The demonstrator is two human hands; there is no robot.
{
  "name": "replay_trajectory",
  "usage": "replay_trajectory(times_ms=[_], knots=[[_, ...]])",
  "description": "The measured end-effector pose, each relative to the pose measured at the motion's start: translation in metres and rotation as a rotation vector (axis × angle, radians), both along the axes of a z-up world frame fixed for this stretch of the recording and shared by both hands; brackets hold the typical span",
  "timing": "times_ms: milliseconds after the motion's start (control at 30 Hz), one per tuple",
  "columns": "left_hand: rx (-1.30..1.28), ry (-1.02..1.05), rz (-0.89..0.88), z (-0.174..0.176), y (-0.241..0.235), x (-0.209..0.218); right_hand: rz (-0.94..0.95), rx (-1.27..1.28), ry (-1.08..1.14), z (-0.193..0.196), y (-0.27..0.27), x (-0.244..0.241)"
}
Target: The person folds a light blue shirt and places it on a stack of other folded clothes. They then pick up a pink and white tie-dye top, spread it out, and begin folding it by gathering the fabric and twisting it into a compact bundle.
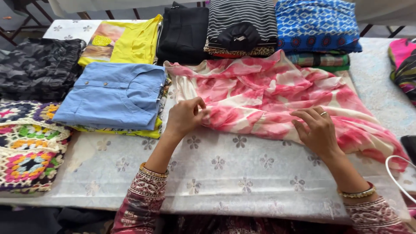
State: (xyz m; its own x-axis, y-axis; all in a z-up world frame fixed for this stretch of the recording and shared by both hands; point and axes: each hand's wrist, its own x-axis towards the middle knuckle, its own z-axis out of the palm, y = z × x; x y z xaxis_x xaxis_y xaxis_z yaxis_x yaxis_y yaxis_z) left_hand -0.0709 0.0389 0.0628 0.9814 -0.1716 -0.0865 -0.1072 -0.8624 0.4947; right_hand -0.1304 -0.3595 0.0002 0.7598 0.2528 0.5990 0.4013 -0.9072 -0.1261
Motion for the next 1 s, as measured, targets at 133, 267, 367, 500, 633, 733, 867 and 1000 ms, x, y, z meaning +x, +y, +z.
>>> replay_trajectory(times_ms=[133,267,367,500,633,733,867,1000], knots=[[0.085,-0.009,-0.091,-0.019,0.008,0.007,0.068,0.029,0.061,-0.004,0.003,0.003],[0.15,-0.571,-0.207,-0.073,0.017,0.027,0.101,-0.031,0.089,0.006,0.008,0.002],[-0.042,-0.304,-0.241,-0.072,0.019,0.034,0.0,-0.091,0.259,0.001,0.002,0.004],[-0.566,0.117,-0.302,-0.092,0.022,0.044,0.053,-0.088,0.209,-0.01,-0.004,0.007],[-0.637,0.099,-0.263,-0.1,0.018,0.044,0.291,0.063,0.083,0.001,0.009,0.002],[-0.542,-0.233,-0.398,-0.093,0.02,0.042,0.39,0.058,0.098,-0.009,0.007,0.002],[-0.906,0.173,-0.184,-0.066,0.034,0.038,0.466,0.072,0.188,-0.025,0.006,-0.004],[-0.987,0.244,-0.278,-0.046,0.054,0.034,0.504,-0.028,0.208,-0.005,0.023,-0.016]])
